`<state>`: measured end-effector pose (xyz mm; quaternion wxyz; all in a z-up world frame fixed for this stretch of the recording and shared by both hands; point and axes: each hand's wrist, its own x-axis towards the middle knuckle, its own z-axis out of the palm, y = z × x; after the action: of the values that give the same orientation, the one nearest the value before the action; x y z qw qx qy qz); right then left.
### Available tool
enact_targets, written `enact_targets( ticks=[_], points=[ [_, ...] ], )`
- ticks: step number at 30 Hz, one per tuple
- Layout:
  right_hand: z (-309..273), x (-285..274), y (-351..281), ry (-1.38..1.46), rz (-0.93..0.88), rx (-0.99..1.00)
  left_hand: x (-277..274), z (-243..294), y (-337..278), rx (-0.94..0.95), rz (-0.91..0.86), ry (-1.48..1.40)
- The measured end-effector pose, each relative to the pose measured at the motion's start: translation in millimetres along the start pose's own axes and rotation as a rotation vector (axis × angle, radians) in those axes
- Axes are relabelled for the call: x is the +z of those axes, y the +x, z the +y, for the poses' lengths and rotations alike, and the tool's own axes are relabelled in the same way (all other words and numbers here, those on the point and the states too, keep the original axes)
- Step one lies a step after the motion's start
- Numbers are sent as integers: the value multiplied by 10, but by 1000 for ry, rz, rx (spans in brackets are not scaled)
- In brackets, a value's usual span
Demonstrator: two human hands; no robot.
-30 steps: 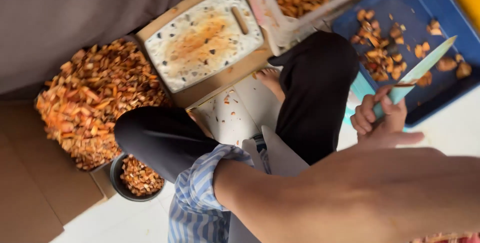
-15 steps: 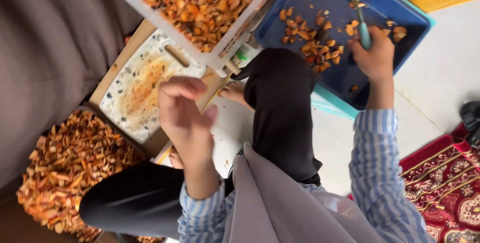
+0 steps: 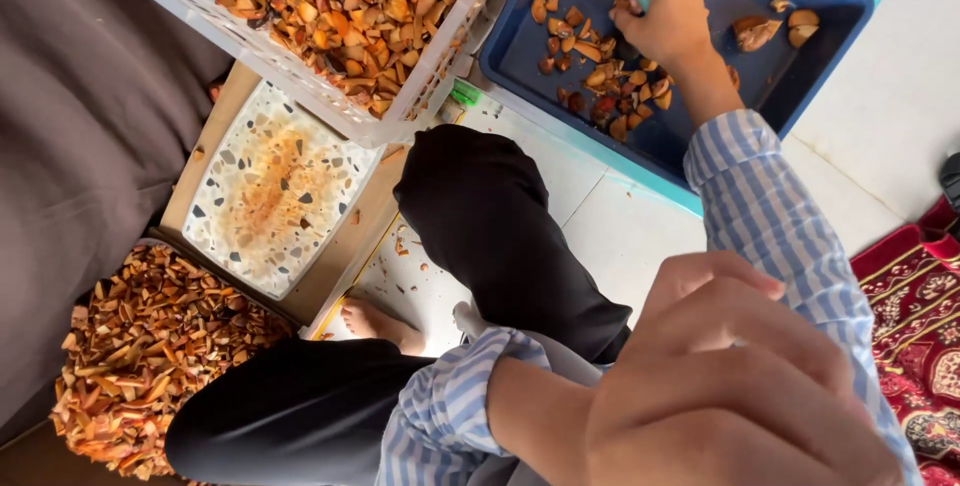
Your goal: Peeling and cutting small turmeric roots using a knife on a cutting board while sitting on the floor.
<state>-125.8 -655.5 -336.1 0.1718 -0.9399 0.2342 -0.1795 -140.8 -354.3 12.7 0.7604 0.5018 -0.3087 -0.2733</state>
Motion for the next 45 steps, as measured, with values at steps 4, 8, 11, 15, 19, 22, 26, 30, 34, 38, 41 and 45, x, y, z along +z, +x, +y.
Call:
enact_targets(
  ticks=[4,8,11,15,19,22,26,30,34,38,41,45],
  points=[
    [29,17,179,-32,2,-74,-88,-149,26,-43,-41,-59],
    [-277,-163,244,162,-86,-170,-36,-6,128,-156,112,-62],
    [-365,-78,292,188,-125,-195,-102,66,135,-357,98,-145],
    [-598,-87,326,278,-136,-224,126,221,455,-246,694,80],
    [-787,-52,280,337,-147,-85,-940,-581,613,511,-205,443],
    [-821,63,238,378,-53,-33,-1069,-755,967,342,-105,730],
    [-755,125,229,420,-34,35,-1206,-1344,1395,157,-237,834],
    [-566,50,218,357,-5,19,-1255,-2225,1640,-11,-364,1019],
    [-590,-321,111,379,-87,150,-1270,-2923,1621,-29,-537,1222],
    [-854,-811,57,732,-135,546,-1210,-3091,1517,-256,-642,1361],
    [-761,-812,-103,1085,-95,854,-1171,-3099,1479,-335,-652,1295],
    [-558,-734,-324,1269,-17,1036,-1145,-3050,1487,-345,-659,1277]
  ],
)
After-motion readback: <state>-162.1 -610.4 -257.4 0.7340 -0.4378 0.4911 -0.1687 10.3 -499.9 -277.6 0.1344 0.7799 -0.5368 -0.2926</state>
